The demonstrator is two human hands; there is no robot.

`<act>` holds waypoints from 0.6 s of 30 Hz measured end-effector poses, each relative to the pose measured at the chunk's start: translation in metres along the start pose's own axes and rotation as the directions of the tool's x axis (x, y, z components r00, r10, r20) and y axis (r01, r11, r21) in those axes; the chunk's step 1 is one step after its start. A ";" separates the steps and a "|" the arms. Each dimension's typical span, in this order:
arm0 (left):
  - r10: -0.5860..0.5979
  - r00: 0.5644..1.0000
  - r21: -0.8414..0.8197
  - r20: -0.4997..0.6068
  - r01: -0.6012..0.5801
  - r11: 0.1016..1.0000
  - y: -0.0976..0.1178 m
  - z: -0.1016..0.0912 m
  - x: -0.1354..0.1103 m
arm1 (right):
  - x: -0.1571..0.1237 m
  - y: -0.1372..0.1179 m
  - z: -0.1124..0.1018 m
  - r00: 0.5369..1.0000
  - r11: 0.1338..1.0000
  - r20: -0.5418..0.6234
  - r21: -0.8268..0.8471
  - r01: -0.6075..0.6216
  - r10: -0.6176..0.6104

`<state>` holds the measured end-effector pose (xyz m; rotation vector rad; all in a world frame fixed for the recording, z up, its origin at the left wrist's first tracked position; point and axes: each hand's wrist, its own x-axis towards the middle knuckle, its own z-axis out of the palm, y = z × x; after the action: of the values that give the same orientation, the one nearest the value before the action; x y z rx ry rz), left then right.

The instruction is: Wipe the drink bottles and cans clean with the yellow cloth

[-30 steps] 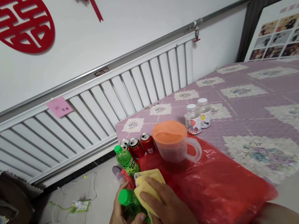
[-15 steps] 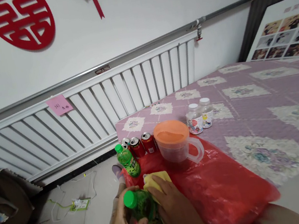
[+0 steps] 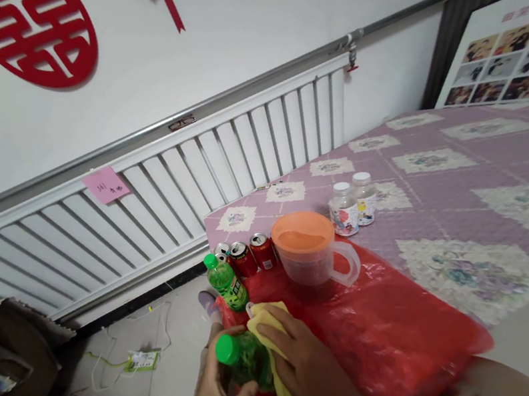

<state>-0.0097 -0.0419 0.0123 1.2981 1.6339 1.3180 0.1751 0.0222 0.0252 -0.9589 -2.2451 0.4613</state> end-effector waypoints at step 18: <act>-0.098 0.976 -0.194 -0.196 0.059 0.979 0.003 -0.002 0.008 | -0.007 -0.025 0.017 0.994 0.996 -0.098 0.063 0.057 -0.051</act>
<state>-0.0128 -0.0351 0.0160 1.0037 1.6345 1.5575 0.1544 -0.0007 0.0237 -0.8664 -2.1498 0.4527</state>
